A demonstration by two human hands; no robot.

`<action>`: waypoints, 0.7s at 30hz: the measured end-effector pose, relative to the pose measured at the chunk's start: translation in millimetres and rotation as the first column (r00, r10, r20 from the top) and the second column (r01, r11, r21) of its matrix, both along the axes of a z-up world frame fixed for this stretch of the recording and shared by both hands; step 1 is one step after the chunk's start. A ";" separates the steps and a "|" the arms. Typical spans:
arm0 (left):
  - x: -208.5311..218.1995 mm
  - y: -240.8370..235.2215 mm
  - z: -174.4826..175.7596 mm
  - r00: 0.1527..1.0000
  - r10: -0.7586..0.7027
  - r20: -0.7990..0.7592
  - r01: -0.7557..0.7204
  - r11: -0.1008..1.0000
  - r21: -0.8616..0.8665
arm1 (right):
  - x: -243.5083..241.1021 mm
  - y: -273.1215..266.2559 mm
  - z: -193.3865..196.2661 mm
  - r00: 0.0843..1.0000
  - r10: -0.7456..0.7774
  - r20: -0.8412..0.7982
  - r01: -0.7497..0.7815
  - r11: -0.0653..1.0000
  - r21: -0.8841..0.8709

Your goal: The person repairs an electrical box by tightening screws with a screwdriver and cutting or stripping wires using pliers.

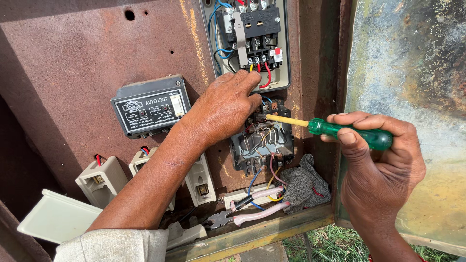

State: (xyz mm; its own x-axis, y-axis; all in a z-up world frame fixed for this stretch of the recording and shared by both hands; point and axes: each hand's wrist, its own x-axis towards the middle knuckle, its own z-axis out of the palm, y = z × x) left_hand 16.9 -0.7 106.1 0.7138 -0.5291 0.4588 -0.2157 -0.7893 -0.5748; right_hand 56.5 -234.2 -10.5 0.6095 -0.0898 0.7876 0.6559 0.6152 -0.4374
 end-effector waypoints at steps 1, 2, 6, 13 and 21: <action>0.2 -0.1 -0.1 1.000 -0.002 -0.004 0.002 1.000 -0.006 | -0.2 0.5 -0.8 1.000 0.004 -0.004 -0.004 1.000 0.005; 0.1 -0.1 -0.1 1.000 -0.003 -0.009 0.003 1.000 -0.011 | -0.1 1.0 -1.5 1.000 0.009 -0.003 -0.009 1.000 0.009; 0.0 -0.3 0.4 1.000 -0.002 -0.014 0.002 1.000 -0.016 | 3.5 3.4 -2.4 1.000 0.029 0.010 -0.029 0.999 0.024; 0.5 0.0 -0.5 1.000 -0.004 -0.007 0.004 1.000 -0.012 | 4.1 4.7 -3.8 1.000 0.015 0.019 -0.016 1.000 0.016; -0.1 -0.4 -0.1 0.999 0.029 -0.018 -0.028 0.999 0.023 | -12.2 -2.1 -5.4 0.918 -0.313 0.244 0.364 0.909 -0.205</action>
